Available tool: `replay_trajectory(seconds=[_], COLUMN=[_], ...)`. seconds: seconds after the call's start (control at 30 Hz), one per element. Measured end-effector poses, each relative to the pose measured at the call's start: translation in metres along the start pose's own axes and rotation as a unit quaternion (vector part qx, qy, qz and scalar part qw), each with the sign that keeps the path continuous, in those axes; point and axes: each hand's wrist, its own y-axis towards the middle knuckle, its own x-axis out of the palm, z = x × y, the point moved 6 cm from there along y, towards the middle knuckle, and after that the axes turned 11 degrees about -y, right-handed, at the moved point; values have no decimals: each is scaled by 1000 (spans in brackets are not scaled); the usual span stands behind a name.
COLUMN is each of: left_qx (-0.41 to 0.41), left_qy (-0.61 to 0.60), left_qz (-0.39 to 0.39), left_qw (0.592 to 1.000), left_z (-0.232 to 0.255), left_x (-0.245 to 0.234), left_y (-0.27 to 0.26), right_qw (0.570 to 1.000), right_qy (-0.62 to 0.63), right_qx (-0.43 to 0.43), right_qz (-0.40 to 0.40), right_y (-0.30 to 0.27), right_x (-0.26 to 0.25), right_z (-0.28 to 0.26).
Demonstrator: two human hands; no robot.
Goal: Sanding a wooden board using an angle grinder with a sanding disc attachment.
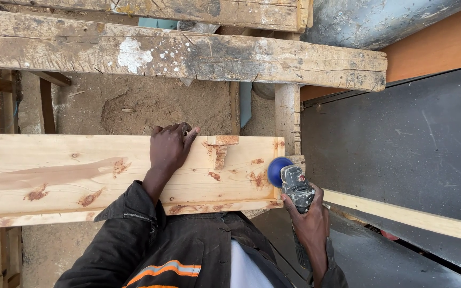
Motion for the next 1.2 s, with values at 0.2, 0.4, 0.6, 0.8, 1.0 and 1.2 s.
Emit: replay_trajectory(seconds=[0.2, 0.4, 0.6, 0.8, 1.0, 1.2], left_qx=[-8, -9, -64, -40, -7, -9], left_qy=[4, -1, -14, -8, 11, 10], left_qz=[3, -9, -105, -55, -10, -5], left_qw=[1000, 1000, 992, 998, 1000, 1000], left_z=[0, 3, 6, 4, 3, 1], left_x=[-1, -3, -11, -6, -2, -4], left_y=[0, 2, 2, 3, 2, 1], right_qw=[1000, 1000, 996, 999, 999, 999], right_qy=[10, 17, 57, 42, 29, 20], right_qx=[-2, -6, -46, -13, 15, 37], right_qz=[19, 21, 41, 2, -20, 8], right_y=[15, 28, 28, 25, 27, 25], right_x=[-6, -10, -21, -15, -12, -18], right_z=[-8, -18, -33, -28, -23, -2])
